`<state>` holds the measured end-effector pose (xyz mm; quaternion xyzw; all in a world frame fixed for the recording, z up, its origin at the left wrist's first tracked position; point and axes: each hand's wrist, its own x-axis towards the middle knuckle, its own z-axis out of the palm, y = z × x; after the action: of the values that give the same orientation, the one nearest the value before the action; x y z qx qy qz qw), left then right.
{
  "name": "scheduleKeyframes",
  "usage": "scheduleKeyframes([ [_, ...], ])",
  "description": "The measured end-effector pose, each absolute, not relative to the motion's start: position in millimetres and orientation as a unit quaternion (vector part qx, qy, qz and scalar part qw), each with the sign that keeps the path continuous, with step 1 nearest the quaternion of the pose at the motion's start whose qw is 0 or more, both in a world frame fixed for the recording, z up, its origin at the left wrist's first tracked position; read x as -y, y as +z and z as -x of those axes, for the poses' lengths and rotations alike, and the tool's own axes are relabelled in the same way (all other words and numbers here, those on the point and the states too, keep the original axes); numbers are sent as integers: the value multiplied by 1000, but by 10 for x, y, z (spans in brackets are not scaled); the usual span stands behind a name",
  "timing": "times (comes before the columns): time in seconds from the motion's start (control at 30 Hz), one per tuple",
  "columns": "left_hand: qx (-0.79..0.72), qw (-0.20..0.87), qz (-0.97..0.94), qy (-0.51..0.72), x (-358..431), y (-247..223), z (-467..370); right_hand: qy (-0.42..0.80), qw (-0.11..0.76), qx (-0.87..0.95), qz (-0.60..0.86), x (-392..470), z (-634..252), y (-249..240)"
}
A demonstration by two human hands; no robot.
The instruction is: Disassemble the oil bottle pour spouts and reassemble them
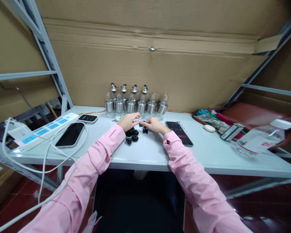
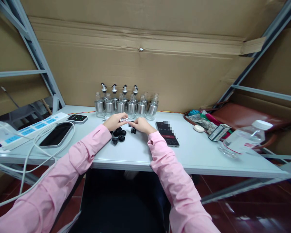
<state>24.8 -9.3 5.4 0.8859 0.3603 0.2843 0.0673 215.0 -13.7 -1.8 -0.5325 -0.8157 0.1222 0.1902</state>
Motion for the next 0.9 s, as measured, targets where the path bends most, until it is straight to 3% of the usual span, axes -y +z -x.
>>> scheduleKeyframes([
  [0.23, -367, 59, -886, 278, 116, 76, -249, 82, 209, 824, 520, 106, -2172, -30],
  [0.9, -366, 56, -886, 279, 112, 70, -244, 116, 171, 827, 522, 64, -2246, -35],
])
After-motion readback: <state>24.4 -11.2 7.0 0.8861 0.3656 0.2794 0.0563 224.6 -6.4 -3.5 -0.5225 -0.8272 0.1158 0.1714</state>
